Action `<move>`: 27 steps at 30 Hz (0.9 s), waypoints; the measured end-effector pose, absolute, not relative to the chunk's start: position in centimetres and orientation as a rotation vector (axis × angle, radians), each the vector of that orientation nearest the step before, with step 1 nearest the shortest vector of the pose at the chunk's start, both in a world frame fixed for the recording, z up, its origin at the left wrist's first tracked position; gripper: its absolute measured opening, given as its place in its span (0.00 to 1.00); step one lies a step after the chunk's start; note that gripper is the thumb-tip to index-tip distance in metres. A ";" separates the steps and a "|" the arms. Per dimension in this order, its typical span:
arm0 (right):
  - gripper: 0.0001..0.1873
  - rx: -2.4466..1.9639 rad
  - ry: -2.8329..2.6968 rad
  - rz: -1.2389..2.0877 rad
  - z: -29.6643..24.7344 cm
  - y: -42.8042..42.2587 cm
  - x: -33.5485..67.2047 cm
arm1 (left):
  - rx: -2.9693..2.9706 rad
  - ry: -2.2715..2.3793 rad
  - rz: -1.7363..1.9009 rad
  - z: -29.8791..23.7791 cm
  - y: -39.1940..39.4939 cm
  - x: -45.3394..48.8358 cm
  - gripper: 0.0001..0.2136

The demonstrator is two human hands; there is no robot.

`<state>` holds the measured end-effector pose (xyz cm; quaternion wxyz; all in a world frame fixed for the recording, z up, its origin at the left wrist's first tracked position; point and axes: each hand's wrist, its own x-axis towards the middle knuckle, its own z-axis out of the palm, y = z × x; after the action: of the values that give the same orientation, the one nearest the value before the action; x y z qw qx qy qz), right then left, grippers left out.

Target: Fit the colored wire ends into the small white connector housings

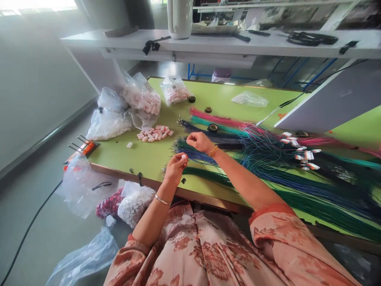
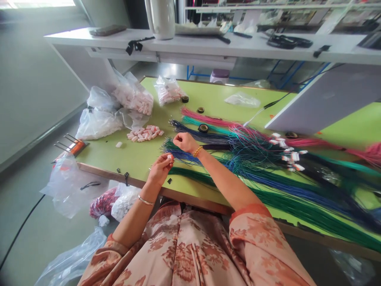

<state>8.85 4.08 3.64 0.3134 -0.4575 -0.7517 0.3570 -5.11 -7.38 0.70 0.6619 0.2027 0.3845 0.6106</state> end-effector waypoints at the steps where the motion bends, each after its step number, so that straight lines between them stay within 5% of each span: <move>1: 0.09 -1.174 -1.971 0.967 3.6 3.5 9.3 | 0.442 0.852 1.388 0.7 -7.3 -5.1 0.15; 17: 0.07 -1.050 -1.903 1.026 2.5 -3.8 11.9 | 0.438 0.710 1.323 1.6 -7.2 -4.1 0.11; 27: 0.06 -1.129 -2.030 0.692 2.9 -4.4 11.5 | 0.517 0.785 1.348 1.2 -7.2 -4.0 0.15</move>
<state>11.46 -4.42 2.87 0.3512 -0.4363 -0.7842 0.2673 -4.01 -7.21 1.23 0.6810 0.2305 0.3498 0.6006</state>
